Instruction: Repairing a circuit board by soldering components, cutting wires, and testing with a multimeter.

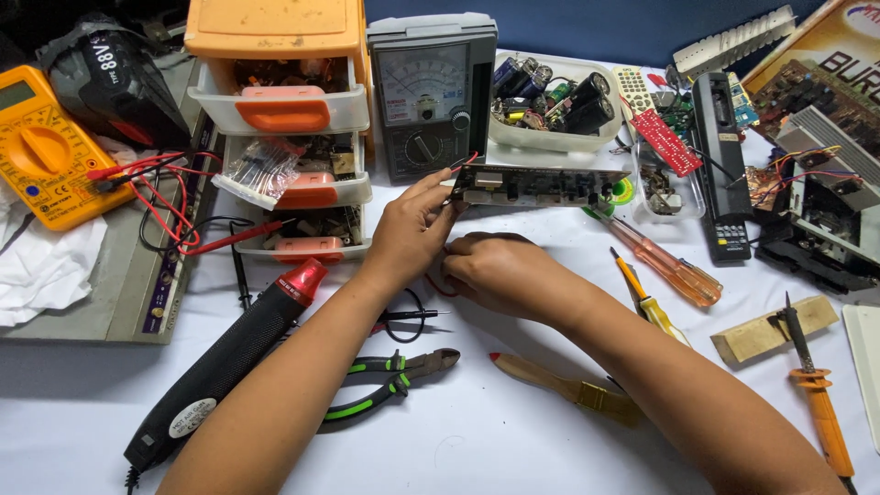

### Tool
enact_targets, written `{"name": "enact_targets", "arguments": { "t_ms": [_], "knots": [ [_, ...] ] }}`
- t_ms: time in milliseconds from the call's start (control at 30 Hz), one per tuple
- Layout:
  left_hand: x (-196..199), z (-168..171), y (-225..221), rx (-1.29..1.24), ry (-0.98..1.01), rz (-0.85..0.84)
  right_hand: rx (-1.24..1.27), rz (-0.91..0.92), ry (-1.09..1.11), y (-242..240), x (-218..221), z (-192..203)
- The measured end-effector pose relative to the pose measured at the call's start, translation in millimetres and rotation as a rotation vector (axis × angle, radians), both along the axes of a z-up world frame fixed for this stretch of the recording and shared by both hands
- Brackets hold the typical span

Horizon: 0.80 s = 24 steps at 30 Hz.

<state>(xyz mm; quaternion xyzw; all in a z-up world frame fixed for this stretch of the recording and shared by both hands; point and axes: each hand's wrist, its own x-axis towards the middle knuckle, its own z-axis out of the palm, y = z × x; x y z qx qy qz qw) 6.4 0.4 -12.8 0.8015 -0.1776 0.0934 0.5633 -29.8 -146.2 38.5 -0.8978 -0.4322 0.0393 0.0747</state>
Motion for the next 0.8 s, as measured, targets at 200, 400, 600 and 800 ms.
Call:
{"name": "enact_targets", "arguments": {
  "t_ms": [200, 400, 600, 800],
  "knots": [
    [1, -3, -2, -0.004, 0.004, 0.009, -0.164, 0.041, -0.100, 6, 5, -15],
    [-1, 0, -1, 0.005, -0.007, 0.011, -0.334, 0.169, -0.290, 8, 9, -27],
    [0, 0, 0, 0.015, -0.016, -0.007, -0.227, 0.134, -0.154, 3, 1, 10],
    [0, -2, -1, -0.002, 0.042, -0.004, 0.358, 0.053, -0.180, -20, 4, 54]
  ]
}}
